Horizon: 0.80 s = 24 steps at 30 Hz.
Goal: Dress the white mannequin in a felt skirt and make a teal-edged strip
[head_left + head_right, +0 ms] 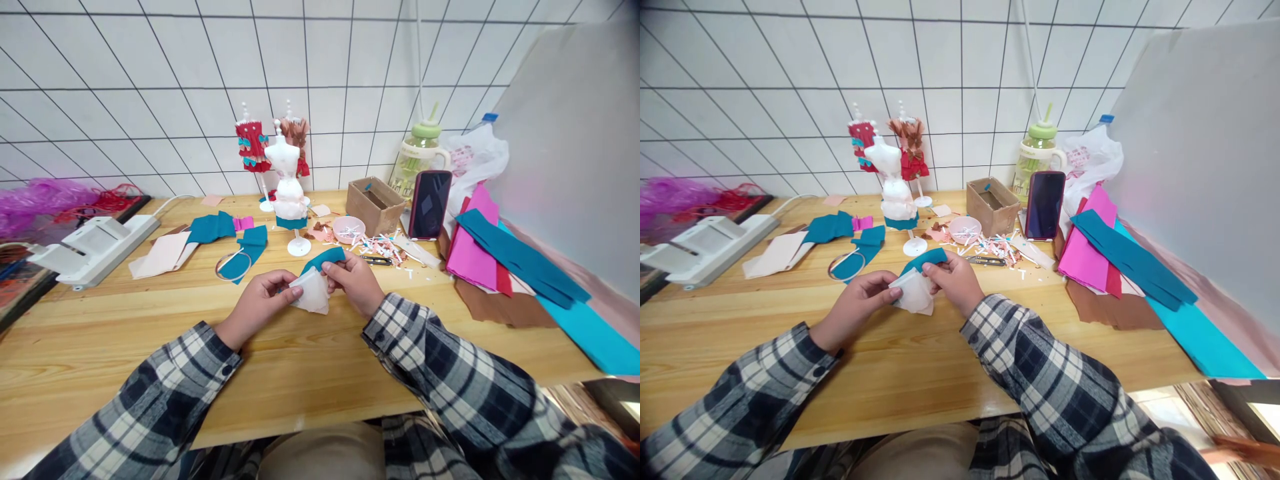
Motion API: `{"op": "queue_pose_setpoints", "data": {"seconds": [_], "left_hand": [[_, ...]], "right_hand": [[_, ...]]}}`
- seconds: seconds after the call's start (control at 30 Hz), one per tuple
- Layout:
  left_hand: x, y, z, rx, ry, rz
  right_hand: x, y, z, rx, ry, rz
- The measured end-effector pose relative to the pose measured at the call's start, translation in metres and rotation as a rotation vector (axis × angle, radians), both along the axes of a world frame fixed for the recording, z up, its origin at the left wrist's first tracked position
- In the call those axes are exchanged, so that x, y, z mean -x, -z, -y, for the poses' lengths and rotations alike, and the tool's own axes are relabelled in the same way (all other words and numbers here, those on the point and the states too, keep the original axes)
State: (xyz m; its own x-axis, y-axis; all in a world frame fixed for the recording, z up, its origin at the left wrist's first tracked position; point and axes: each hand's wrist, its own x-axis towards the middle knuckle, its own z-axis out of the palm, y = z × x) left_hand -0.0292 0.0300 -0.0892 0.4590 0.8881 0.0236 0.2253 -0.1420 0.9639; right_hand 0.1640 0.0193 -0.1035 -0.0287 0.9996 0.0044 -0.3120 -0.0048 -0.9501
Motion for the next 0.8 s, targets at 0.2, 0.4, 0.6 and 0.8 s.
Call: {"op": "queue_pose_setpoints", "data": {"seconds": [0.2, 0.4, 0.6, 0.8], "left_hand": [[0.001, 0.0022, -0.0017, -0.126, -0.09, -0.053], [0.0018, 0.0013, -0.0041, -0.177, -0.176, -0.139], [0.0004, 0.0015, -0.0026, 0.001, -0.1, -0.08], [0.0029, 0.0035, -0.0049, -0.248, -0.223, -0.142]], "right_hand": [[-0.0017, 0.0001, -0.0023, -0.006, 0.042, 0.026], [-0.0024, -0.0004, -0.0011, -0.025, 0.022, 0.013], [-0.0011, 0.0018, -0.0017, -0.036, 0.025, 0.016], [-0.0073, -0.001, -0.0019, -0.168, 0.218, 0.276]]}}
